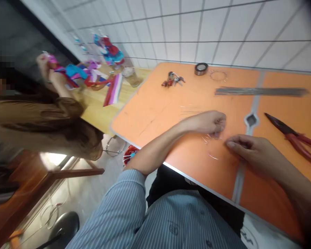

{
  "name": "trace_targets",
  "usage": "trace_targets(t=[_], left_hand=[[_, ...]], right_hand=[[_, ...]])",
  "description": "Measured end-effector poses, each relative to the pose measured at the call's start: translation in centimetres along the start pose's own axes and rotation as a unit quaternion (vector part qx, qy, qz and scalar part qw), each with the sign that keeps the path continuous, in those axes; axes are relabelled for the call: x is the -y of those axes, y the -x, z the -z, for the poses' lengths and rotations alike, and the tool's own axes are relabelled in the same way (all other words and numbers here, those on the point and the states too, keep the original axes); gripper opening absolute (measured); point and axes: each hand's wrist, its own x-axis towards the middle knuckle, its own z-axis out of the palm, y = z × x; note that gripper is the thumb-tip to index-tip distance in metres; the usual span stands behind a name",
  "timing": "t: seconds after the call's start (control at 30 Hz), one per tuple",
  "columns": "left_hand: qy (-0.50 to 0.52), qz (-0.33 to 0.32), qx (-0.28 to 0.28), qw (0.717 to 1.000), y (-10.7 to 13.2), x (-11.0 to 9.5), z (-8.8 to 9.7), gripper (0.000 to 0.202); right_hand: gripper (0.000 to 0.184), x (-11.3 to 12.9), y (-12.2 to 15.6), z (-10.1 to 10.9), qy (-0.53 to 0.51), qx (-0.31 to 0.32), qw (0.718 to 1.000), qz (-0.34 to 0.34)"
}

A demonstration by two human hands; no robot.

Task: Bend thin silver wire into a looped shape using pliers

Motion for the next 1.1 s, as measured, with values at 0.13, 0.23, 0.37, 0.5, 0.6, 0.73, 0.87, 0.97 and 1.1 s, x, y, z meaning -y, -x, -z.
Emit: trace_targets(t=[0.13, 0.23, 0.37, 0.5, 0.6, 0.73, 0.87, 0.97, 1.1], left_hand=[[0.031, -0.001, -0.04, 0.999, 0.3, -0.3, -0.6, 0.014], [0.05, -0.006, -0.055, 0.997, 0.1, -0.3, -0.7, 0.009], [0.064, -0.029, -0.155, 0.985, -0.4, 0.0, -0.8, 0.028], [0.201, 0.008, -0.189, 0.961, -0.9, 0.5, -1.0, 0.047], [0.318, 0.041, -0.148, 0.936, -1.2, 0.6, -1.7, 0.056], [0.389, 0.064, -0.125, 0.911, -1.2, 0.4, -3.1, 0.053], [0.416, 0.079, -0.135, 0.896, -1.2, 0.1, -4.2, 0.038], [0.411, 0.085, -0.142, 0.896, -1.2, 0.2, -4.6, 0.032], [0.388, 0.086, -0.153, 0.904, -1.2, 0.4, -4.9, 0.032]], right_hand=[[0.036, 0.6, 0.1, 0.0, -0.072, 0.047, 0.996, -0.027], [0.031, 0.5, 0.1, 0.4, -0.129, 0.038, 0.99, -0.042], [0.026, 0.6, 0.4, 1.1, -0.12, -0.01, 0.992, -0.029], [0.026, 0.9, 0.6, 1.7, -0.16, -0.065, 0.985, -0.024], [0.026, 0.9, 0.5, 1.9, -0.158, -0.107, 0.981, -0.022], [0.025, 0.8, 0.3, 1.9, -0.165, -0.115, 0.979, -0.02], [0.024, 0.8, 0.1, 1.8, -0.171, -0.116, 0.978, -0.012], [0.023, 0.8, 0.1, 1.7, -0.179, -0.112, 0.977, -0.007], [0.023, 0.5, 0.1, 1.6, -0.183, -0.102, 0.978, -0.001]])
